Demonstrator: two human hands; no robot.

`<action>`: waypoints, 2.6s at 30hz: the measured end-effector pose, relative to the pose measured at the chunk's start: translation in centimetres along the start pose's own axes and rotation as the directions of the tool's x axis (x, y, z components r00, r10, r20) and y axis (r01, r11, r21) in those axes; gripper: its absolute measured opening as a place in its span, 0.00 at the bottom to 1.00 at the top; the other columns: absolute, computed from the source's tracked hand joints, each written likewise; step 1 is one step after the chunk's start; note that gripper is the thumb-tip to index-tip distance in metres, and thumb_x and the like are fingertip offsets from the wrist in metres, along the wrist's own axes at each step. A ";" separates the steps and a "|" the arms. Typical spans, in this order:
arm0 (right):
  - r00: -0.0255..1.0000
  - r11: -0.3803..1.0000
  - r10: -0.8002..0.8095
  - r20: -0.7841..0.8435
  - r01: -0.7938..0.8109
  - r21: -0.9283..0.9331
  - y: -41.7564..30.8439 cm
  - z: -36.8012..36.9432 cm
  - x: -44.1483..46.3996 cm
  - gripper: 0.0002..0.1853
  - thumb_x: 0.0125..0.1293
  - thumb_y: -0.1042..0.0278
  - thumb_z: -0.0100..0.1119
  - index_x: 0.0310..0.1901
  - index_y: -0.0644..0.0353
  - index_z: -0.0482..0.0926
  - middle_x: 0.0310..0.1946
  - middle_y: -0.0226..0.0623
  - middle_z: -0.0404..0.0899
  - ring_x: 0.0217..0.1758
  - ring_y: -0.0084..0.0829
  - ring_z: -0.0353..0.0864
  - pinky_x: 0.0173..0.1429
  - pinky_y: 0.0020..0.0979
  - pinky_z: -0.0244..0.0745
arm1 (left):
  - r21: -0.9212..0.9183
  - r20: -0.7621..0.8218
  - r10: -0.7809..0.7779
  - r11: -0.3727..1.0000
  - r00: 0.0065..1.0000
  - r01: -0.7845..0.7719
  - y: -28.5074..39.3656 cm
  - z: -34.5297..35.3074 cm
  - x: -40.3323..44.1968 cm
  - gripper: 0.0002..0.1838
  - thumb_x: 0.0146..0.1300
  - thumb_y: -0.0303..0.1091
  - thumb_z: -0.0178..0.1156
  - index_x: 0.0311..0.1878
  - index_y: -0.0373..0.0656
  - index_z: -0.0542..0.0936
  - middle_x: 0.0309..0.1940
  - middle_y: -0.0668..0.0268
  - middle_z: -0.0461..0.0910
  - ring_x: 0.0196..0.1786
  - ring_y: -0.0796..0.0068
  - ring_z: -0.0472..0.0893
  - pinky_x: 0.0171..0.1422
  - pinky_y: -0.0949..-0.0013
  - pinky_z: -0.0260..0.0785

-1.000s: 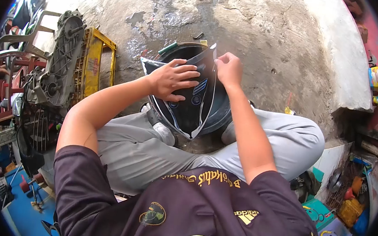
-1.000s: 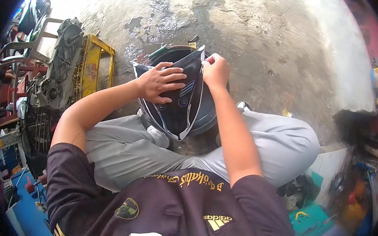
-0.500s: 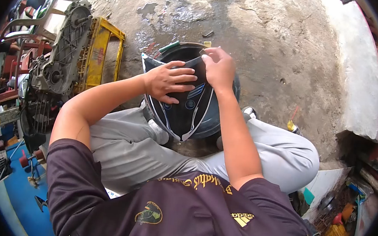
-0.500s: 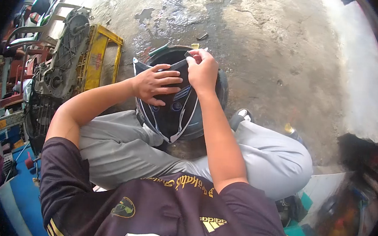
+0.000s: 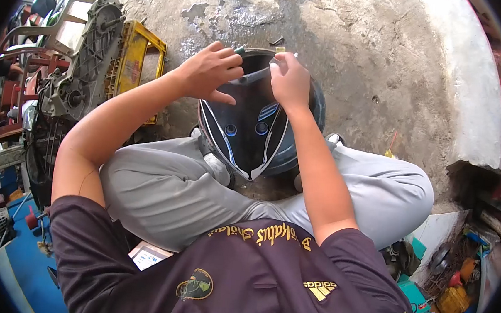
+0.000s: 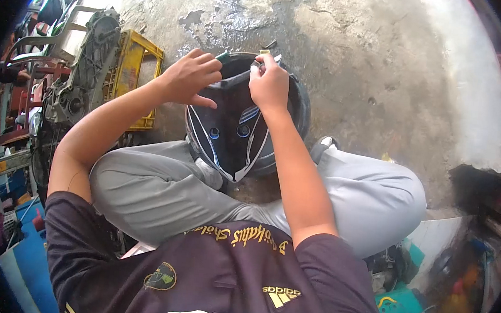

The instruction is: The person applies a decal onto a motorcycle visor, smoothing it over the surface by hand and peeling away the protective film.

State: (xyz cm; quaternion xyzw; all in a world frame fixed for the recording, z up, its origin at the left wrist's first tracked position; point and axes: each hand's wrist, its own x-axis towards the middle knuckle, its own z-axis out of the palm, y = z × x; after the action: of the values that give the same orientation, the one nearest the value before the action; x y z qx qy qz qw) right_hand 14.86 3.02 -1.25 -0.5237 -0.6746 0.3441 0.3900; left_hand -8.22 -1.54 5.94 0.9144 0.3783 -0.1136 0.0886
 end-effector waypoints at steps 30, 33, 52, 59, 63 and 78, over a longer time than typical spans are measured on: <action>0.954 0.975 0.221 0.203 -0.224 -0.012 4.8 -0.1 4.0 0.13 0.64 0.64 0.72 0.47 0.60 0.91 0.34 0.43 0.91 0.36 0.34 0.91 0.46 0.37 0.84 | -0.328 0.002 -0.556 0.785 0.831 0.526 -0.4 6.8 -1.5 0.61 0.57 0.84 0.61 0.87 0.60 0.58 0.86 0.50 0.55 0.86 0.42 0.57 0.79 0.22 0.52; 0.982 0.970 0.150 0.115 -0.124 -0.210 2.1 -0.1 2.6 0.12 0.65 0.65 0.70 0.47 0.61 0.90 0.33 0.44 0.90 0.35 0.37 0.91 0.46 0.37 0.84 | -0.338 0.004 -0.553 0.783 0.833 0.522 -0.4 6.6 -1.6 0.61 0.58 0.84 0.61 0.87 0.60 0.57 0.86 0.50 0.55 0.86 0.42 0.57 0.79 0.22 0.52; 0.936 0.995 -0.064 0.345 0.088 -0.054 -0.1 -1.0 -0.5 0.12 0.68 0.69 0.68 0.51 0.59 0.87 0.34 0.49 0.89 0.39 0.46 0.91 0.48 0.41 0.83 | -0.302 0.036 -0.518 0.809 0.855 0.503 -0.6 6.0 -1.6 0.59 0.60 0.82 0.62 0.87 0.59 0.58 0.86 0.50 0.55 0.86 0.43 0.57 0.79 0.24 0.53; 0.971 0.942 -0.038 0.237 0.114 -0.316 2.6 -1.4 1.8 0.13 0.71 0.69 0.64 0.55 0.54 0.80 0.40 0.53 0.89 0.48 0.58 0.89 0.52 0.55 0.81 | -0.331 -0.074 -0.509 0.824 0.858 0.460 -0.9 7.3 -1.9 0.58 0.60 0.82 0.62 0.86 0.58 0.60 0.85 0.51 0.58 0.85 0.46 0.60 0.77 0.25 0.55; 0.878 0.966 -0.083 0.472 0.188 -0.179 -0.2 -2.6 -0.9 0.14 0.72 0.70 0.63 0.56 0.55 0.76 0.42 0.57 0.88 0.51 0.61 0.87 0.55 0.56 0.79 | -0.288 -0.236 -0.383 0.905 0.893 0.312 -1.0 6.4 -2.0 0.54 0.62 0.71 0.67 0.86 0.58 0.60 0.84 0.53 0.59 0.84 0.47 0.61 0.80 0.33 0.53; 0.749 0.912 0.186 0.636 0.109 -0.395 0.4 -12.5 0.0 0.09 0.68 0.72 0.65 0.48 0.63 0.84 0.38 0.51 0.89 0.44 0.52 0.89 0.51 0.46 0.81 | -0.046 -0.157 0.321 0.942 0.934 -0.332 2.4 5.0 -1.1 0.49 0.62 0.69 0.68 0.83 0.57 0.67 0.87 0.61 0.56 0.89 0.60 0.53 0.90 0.37 0.41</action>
State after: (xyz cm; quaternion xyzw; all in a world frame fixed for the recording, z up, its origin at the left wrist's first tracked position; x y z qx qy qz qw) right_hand 26.12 3.86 4.10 -0.4513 -0.8136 0.3665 0.0002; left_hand -7.97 -5.19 1.61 0.9666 0.2306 -0.0158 0.1108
